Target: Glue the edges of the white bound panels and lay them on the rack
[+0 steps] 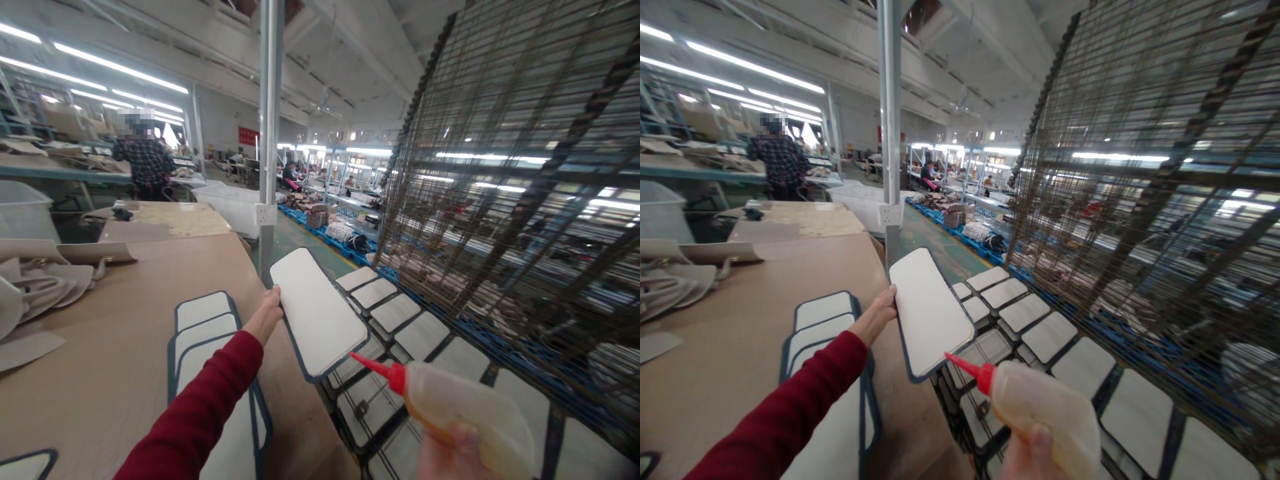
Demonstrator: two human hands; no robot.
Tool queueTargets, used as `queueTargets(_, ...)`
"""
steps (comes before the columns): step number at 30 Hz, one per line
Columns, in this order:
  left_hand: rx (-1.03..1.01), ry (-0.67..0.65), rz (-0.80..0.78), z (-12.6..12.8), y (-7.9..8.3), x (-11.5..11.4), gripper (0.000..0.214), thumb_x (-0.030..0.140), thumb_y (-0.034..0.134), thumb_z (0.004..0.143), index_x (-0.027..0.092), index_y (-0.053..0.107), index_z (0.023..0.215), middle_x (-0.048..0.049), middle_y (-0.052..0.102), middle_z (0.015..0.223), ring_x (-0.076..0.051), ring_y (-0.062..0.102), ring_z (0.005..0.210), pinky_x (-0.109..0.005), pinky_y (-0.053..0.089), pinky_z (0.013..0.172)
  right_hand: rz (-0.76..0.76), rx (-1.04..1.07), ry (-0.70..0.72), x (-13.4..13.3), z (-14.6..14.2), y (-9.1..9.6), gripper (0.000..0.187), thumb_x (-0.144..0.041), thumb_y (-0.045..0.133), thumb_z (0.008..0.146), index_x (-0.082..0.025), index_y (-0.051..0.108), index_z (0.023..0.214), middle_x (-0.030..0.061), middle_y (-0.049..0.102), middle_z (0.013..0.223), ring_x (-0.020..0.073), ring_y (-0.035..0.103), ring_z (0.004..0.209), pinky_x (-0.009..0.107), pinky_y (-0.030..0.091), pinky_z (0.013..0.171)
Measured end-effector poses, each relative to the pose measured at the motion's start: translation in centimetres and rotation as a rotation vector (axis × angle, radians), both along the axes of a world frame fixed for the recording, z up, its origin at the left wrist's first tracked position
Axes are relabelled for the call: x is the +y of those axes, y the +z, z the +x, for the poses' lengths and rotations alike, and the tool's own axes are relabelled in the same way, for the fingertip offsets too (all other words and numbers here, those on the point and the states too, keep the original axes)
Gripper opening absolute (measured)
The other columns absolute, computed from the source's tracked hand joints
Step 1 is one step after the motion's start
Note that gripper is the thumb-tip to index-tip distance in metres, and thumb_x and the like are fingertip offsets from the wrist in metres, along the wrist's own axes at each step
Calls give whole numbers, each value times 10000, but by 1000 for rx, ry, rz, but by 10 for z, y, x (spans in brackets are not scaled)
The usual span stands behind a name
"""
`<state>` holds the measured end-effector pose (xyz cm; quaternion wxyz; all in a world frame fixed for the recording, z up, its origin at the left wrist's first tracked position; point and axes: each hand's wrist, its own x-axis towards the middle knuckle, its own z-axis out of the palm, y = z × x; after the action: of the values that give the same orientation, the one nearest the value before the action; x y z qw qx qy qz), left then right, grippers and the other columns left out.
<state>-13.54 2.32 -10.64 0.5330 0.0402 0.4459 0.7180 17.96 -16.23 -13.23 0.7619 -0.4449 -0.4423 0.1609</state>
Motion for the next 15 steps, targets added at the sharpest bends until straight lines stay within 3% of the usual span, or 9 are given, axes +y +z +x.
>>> queueTargets(4, 1, 24, -57, 5, 1, 1, 105, 169, 510, 930, 140, 608, 956, 16, 602, 586, -102, 575, 455, -214, 553, 570, 75, 11, -283, 2, -2, 16, 387, -379, 778, 675, -195, 598, 964, 150, 645, 1032, 412, 595, 1053, 629, 553, 756)
queueTargets(8, 7, 11, -61, 9, 4, -2, 96, 168, 535, 913, 129, 619, 934, -20, 637, 637, -139, 632, 550, -251, 566, 637, 91, 47, -467, 8, -17, 32, 596, -408, 840, 568, -146, 584, 1038, 176, 614, 1071, 401, 605, 978, 652, 538, 765)
queueTargets(11, 24, -9, -58, 10, 6, -5, 95, 168, 530, 912, 129, 616, 903, -34, 649, 656, -156, 646, 586, -265, 565, 652, 110, 111, -424, 8, -28, 36, 685, -409, 855, 538, -137, 564, 1096, 170, 600, 1083, 352, 609, 941, 584, 562, 757)
queueTargets(13, 42, -17, -64, 11, 8, -5, 110, 169, 508, 923, 137, 599, 872, -23, 630, 629, -145, 627, 553, -257, 553, 623, 92, 146, -380, 3, -35, 27, 675, -388, 858, 536, -136, 573, 1092, 143, 614, 1041, 298, 625, 865, 490, 591, 697)
queueTargets(15, 71, -17, -62, 13, 10, -6, 117, 173, 505, 926, 149, 578, 839, -7, 611, 610, -127, 596, 512, -242, 532, 589, 23, 166, -245, -3, -40, 12, 643, -380, 864, 529, -138, 597, 1061, 95, 647, 931, 244, 636, 748, 376, 593, 590)
